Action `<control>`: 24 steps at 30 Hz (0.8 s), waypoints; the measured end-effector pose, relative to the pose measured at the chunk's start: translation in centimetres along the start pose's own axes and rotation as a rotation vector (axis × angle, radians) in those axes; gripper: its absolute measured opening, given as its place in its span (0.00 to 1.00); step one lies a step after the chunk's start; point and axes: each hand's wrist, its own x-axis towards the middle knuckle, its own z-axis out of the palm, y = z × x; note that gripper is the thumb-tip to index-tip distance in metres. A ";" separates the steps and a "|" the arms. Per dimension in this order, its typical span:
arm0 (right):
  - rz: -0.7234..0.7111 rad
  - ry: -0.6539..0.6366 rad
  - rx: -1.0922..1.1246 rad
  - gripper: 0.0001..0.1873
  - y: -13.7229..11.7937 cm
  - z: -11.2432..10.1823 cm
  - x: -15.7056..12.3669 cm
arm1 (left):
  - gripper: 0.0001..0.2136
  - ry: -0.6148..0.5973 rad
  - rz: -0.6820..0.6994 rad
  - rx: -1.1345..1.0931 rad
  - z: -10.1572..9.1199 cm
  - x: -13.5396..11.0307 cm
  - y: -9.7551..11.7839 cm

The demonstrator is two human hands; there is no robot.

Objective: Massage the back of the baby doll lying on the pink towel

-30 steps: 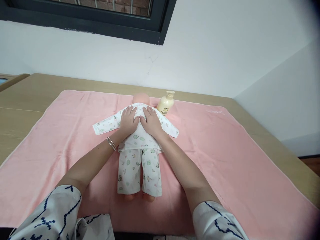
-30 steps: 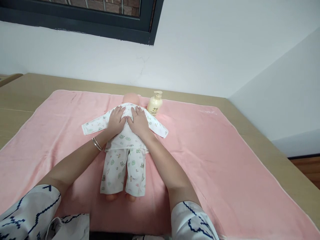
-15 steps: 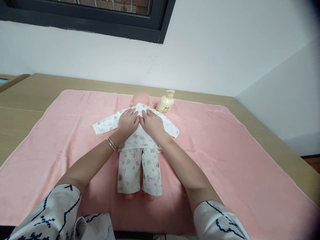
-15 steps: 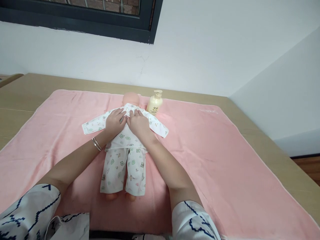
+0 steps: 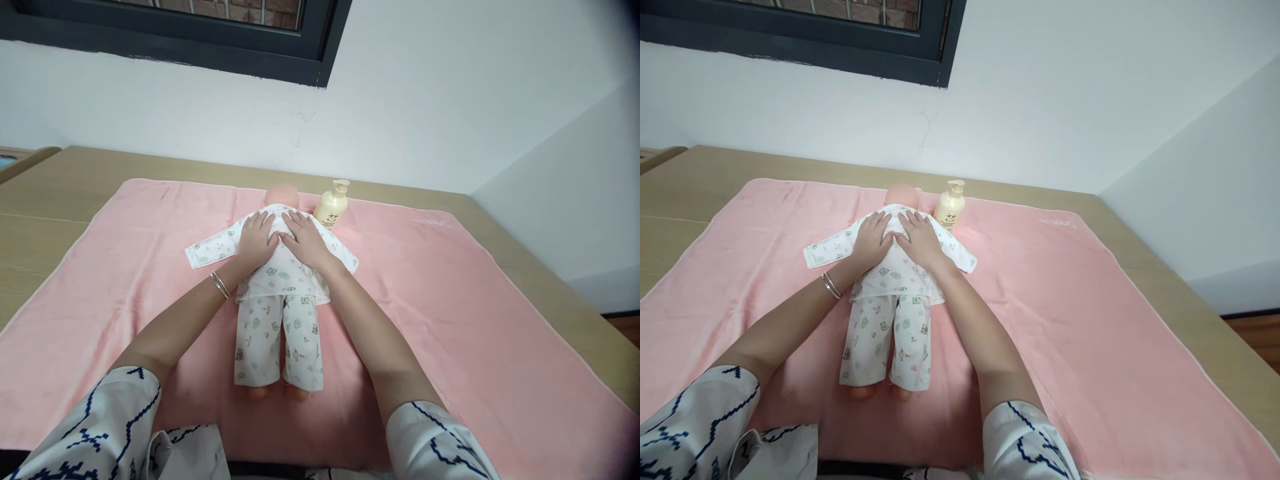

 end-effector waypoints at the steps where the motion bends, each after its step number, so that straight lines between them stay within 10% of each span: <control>1: -0.009 0.000 0.005 0.31 -0.1 -0.1 -0.1 | 0.21 0.013 0.016 0.001 0.0 0.0 0.0; 11: 0.089 0.180 -0.263 0.26 -3.8 0.3 -1.6 | 0.16 0.077 0.036 0.057 -1.2 0.0 1.1; 24: 0.068 0.034 -0.002 0.34 -0.3 0.8 0.2 | 0.25 -0.150 -0.082 -0.075 -0.3 0.6 -0.2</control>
